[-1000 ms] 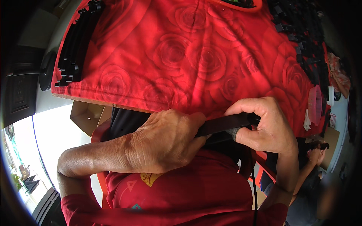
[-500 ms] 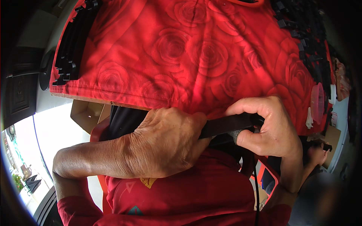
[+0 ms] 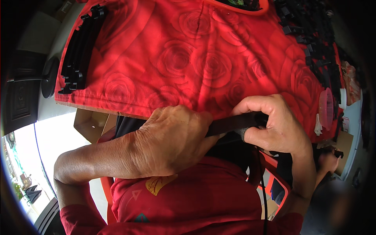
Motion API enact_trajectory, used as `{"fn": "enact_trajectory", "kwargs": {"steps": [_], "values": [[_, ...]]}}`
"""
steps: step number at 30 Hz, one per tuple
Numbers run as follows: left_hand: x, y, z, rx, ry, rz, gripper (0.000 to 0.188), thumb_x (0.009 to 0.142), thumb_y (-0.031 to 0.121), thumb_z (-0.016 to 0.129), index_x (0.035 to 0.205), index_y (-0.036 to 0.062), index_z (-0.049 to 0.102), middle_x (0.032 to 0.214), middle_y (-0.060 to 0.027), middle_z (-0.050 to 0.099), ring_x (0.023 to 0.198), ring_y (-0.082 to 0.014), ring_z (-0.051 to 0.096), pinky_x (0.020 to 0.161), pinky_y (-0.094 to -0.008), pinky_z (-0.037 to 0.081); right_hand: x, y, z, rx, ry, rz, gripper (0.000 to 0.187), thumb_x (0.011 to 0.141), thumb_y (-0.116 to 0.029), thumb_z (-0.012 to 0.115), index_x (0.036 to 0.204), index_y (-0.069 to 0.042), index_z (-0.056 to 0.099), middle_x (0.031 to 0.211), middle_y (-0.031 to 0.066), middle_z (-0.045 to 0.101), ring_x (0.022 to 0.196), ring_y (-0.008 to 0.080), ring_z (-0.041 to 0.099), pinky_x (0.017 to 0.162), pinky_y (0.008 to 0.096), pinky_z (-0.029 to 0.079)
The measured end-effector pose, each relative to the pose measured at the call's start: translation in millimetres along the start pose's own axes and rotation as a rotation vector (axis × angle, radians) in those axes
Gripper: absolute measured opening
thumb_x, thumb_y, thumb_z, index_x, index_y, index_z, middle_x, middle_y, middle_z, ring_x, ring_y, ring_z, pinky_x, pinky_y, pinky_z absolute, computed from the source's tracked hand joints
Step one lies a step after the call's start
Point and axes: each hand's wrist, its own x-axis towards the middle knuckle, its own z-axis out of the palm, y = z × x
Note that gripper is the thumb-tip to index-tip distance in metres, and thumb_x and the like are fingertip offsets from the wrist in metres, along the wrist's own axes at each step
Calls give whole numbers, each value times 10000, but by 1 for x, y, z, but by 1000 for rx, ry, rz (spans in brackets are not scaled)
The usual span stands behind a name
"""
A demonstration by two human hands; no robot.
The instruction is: The person picks a small level vial from a plate, inserts it into a black plastic component, and presses a black plastic part into the component by hand.
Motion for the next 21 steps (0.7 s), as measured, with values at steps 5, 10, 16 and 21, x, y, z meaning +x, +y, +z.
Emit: {"fn": "enact_trajectory", "kwargs": {"steps": [5,10,16,21], "values": [[-1,-6,15,162,125,166,290,971,290,697,912,10,646,592,-173,605,544,-369,669,519,-483,517,-2,6,9,-69,118,17,152,731,-17,679,875,20,710,613,43,624,562,98,598,531,291,454],[5,5,4,30,8,-34,271,965,273,693,983,4,655,622,-191,624,601,-404,686,572,-508,535,-2,-5,11,-114,156,-23,151,726,-27,684,866,15,720,600,76,637,518,127,607,506,311,453],[8,5,5,-66,-60,-48,276,968,252,675,1069,-1,635,626,-203,630,627,-435,683,583,-533,539,2,-7,8,-145,146,-52,172,717,-22,684,877,20,732,636,115,673,541,165,646,531,330,484],[25,-2,13,115,-4,132,295,976,165,654,1183,-44,624,928,-254,660,704,-385,700,561,-515,537,18,3,-9,-49,200,-122,202,711,-7,664,898,19,734,710,96,715,632,165,684,604,311,527]]}}
